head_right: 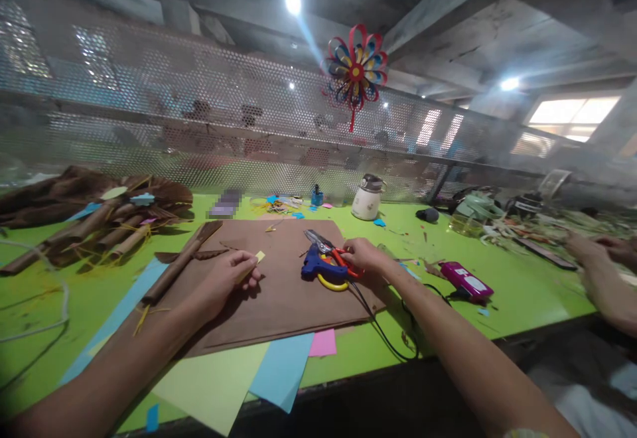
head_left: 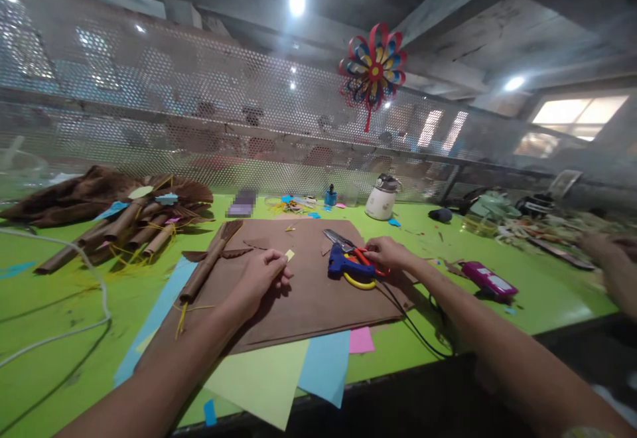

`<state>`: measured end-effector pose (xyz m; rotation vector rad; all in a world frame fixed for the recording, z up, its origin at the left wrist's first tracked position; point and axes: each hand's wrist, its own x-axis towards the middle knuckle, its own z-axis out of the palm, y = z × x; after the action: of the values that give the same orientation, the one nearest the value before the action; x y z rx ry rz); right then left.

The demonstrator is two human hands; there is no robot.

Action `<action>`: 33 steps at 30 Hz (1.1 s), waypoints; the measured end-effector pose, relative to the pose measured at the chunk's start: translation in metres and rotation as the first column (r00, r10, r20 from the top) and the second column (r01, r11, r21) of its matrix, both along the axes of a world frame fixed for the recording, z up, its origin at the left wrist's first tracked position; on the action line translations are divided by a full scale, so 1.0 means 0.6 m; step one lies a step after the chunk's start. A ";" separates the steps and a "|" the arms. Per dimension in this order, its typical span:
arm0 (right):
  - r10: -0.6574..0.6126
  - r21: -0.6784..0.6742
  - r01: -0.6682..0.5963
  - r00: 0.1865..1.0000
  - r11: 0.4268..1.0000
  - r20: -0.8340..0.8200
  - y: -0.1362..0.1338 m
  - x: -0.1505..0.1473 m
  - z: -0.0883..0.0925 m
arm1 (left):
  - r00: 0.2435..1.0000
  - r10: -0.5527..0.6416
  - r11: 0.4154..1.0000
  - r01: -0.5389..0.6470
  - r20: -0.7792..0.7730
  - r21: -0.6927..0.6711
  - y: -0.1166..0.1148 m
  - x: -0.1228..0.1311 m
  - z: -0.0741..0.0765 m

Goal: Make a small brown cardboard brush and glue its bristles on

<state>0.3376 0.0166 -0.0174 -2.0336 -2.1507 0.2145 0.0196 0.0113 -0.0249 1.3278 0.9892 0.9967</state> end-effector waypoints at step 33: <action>-0.123 -0.169 0.034 0.827 0.985 -0.549 0.017 0.003 0.027 | 0.997 -0.056 0.998 0.058 0.054 -0.026 0.014 -0.003 -0.023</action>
<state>0.3396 0.0266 -0.0012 -1.8178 -1.7175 0.8717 0.0176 0.0197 -0.0388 1.2936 0.9170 0.9668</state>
